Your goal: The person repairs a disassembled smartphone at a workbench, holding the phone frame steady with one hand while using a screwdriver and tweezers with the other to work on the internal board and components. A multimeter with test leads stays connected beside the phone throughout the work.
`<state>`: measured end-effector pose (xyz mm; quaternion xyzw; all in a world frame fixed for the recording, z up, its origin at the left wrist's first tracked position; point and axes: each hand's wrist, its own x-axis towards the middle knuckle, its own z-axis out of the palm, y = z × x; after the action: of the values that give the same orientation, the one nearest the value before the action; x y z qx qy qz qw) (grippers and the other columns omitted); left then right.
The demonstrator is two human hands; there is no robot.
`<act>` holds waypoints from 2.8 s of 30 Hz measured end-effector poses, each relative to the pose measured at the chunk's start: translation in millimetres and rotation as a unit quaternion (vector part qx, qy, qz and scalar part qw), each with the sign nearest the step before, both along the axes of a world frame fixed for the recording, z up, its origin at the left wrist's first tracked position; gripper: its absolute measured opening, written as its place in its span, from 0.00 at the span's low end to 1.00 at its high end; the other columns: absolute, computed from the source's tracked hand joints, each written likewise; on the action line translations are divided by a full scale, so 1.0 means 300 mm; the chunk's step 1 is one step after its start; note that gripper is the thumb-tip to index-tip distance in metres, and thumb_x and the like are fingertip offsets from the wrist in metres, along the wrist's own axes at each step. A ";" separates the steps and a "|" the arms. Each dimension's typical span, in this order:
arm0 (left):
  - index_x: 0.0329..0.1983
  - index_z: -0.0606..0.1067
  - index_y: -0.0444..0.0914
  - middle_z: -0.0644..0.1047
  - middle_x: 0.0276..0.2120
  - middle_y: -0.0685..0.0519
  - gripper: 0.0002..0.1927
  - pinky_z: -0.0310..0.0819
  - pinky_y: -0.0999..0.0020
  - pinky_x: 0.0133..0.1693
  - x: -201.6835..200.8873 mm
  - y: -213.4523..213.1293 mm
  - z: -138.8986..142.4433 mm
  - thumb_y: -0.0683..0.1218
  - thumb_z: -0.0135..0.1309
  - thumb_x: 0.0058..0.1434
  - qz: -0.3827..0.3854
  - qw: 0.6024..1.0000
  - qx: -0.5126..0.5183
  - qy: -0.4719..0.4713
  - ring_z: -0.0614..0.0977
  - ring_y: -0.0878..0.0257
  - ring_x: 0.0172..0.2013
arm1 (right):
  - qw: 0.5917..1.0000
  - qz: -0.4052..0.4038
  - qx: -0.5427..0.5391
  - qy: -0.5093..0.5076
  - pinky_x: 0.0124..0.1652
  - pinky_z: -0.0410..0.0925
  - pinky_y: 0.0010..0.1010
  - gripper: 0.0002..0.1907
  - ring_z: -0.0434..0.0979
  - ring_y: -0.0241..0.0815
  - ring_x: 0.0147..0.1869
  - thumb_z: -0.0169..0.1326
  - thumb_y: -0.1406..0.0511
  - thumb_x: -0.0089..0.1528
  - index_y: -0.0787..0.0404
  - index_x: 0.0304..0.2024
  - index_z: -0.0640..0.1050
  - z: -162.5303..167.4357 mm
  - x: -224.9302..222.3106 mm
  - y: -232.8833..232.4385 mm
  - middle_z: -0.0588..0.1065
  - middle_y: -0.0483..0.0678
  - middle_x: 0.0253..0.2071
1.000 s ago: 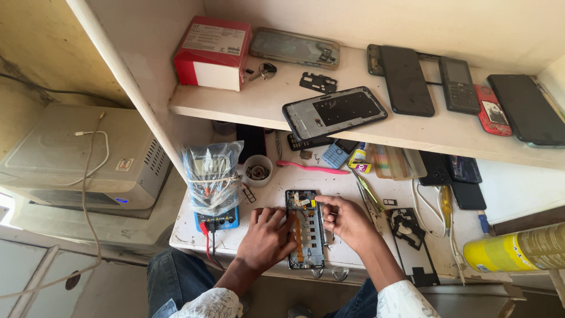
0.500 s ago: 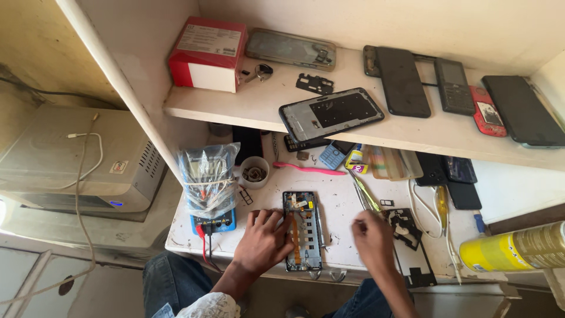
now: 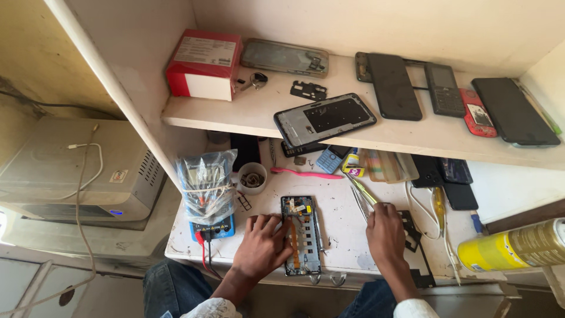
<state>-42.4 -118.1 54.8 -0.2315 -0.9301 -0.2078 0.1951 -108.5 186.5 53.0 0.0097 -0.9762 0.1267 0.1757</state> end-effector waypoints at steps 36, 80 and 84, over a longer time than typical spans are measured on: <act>0.59 0.74 0.33 0.74 0.51 0.42 0.28 0.64 0.51 0.55 0.005 0.012 0.001 0.51 0.54 0.58 -0.005 1.000 0.000 0.021 0.73 0.48 0.53 | 0.313 0.174 -0.898 -0.257 0.49 0.67 0.44 0.13 0.73 0.49 0.56 0.53 0.71 0.65 0.60 0.52 0.73 -0.037 0.387 -0.010 0.75 0.52 0.40; 0.56 0.76 0.32 0.75 0.51 0.39 0.27 0.65 0.51 0.55 0.001 -0.031 -0.031 0.52 0.54 0.57 -0.009 0.999 0.002 0.042 0.73 0.47 0.53 | 0.721 0.042 -0.669 -0.177 0.39 0.77 0.32 0.04 0.82 0.39 0.38 0.59 0.73 0.60 0.65 0.38 0.80 -0.092 -0.096 -0.252 0.81 0.49 0.35; 0.57 0.76 0.33 0.75 0.51 0.40 0.27 0.64 0.51 0.55 -0.001 -0.031 -0.034 0.53 0.54 0.57 -0.004 0.999 -0.004 0.039 0.73 0.47 0.53 | 0.705 0.039 -0.661 -0.255 0.37 0.73 0.31 0.04 0.81 0.40 0.37 0.60 0.72 0.60 0.66 0.38 0.81 -0.092 -0.122 -0.199 0.81 0.52 0.34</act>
<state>-42.6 -127.3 44.5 -0.2442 -0.9217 -0.1958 0.2293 -145.1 126.9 25.5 -0.1035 -0.6489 0.7436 -0.1236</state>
